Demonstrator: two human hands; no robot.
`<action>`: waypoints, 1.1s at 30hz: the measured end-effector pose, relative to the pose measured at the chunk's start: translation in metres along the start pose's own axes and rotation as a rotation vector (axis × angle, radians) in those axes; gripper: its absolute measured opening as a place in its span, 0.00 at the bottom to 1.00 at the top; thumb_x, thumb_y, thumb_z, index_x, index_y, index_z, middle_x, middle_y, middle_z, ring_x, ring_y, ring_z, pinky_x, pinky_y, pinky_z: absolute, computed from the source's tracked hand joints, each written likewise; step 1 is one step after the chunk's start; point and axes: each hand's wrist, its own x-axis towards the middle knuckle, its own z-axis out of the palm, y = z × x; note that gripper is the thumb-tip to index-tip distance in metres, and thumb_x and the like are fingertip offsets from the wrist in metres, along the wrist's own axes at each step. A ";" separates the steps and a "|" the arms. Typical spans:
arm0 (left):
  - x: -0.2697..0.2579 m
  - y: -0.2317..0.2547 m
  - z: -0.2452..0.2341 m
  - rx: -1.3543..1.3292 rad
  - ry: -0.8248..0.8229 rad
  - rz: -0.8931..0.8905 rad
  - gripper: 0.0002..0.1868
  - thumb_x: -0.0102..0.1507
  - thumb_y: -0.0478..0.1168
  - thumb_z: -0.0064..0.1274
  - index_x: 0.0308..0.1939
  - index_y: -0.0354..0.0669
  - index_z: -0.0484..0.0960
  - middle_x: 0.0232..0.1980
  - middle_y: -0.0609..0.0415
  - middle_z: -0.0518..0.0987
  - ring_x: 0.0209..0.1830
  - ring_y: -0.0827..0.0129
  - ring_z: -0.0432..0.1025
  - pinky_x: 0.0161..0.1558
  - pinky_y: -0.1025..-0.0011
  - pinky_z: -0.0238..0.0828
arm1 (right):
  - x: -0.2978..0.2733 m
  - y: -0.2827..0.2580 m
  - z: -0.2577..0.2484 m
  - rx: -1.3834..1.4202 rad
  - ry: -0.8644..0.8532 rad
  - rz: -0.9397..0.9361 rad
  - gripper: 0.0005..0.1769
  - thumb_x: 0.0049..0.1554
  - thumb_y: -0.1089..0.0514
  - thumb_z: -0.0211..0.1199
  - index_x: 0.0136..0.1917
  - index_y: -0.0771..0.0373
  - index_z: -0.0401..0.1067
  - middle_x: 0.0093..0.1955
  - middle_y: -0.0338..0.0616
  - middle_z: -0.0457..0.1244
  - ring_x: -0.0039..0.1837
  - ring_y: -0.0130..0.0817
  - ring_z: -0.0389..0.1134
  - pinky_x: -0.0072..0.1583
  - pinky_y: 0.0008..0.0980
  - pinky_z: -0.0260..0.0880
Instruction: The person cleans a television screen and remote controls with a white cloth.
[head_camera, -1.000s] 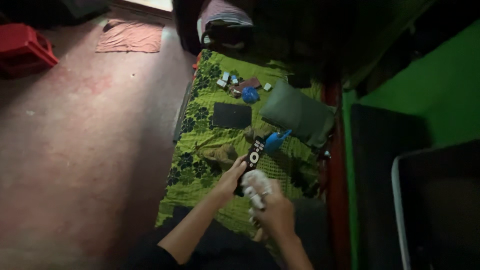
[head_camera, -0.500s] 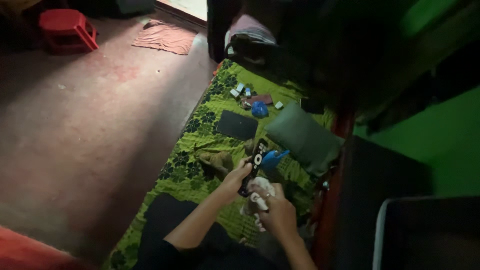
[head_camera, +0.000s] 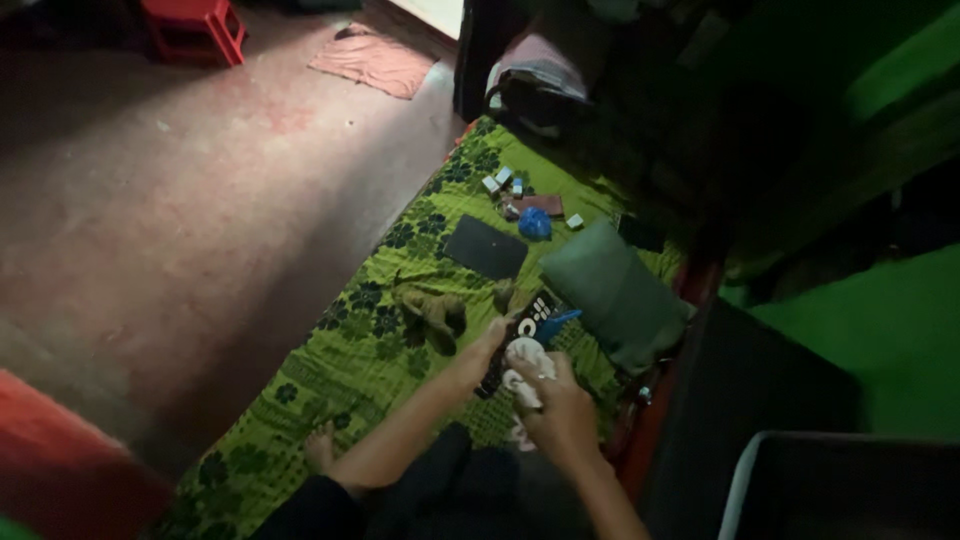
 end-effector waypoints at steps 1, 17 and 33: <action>-0.006 0.004 -0.001 -0.006 0.007 -0.002 0.46 0.74 0.69 0.35 0.79 0.31 0.63 0.72 0.26 0.65 0.68 0.43 0.67 0.67 0.53 0.59 | -0.001 0.000 0.002 0.001 -0.009 -0.001 0.31 0.46 0.59 0.72 0.63 0.41 0.77 0.59 0.46 0.63 0.41 0.45 0.71 0.43 0.43 0.73; -0.069 0.077 -0.085 0.426 0.183 -0.156 0.56 0.64 0.80 0.21 0.82 0.41 0.50 0.77 0.28 0.57 0.76 0.36 0.52 0.71 0.48 0.51 | 0.031 -0.107 0.039 -0.026 -0.165 0.228 0.33 0.50 0.60 0.68 0.68 0.35 0.75 0.68 0.47 0.59 0.43 0.45 0.74 0.46 0.41 0.75; -0.100 0.166 -0.180 0.475 0.034 -0.163 0.57 0.62 0.83 0.22 0.75 0.40 0.68 0.73 0.35 0.72 0.75 0.44 0.63 0.72 0.56 0.55 | 0.082 -0.203 0.119 -0.248 0.022 -0.141 0.43 0.40 0.62 0.73 0.68 0.37 0.74 0.58 0.48 0.62 0.43 0.50 0.72 0.41 0.47 0.73</action>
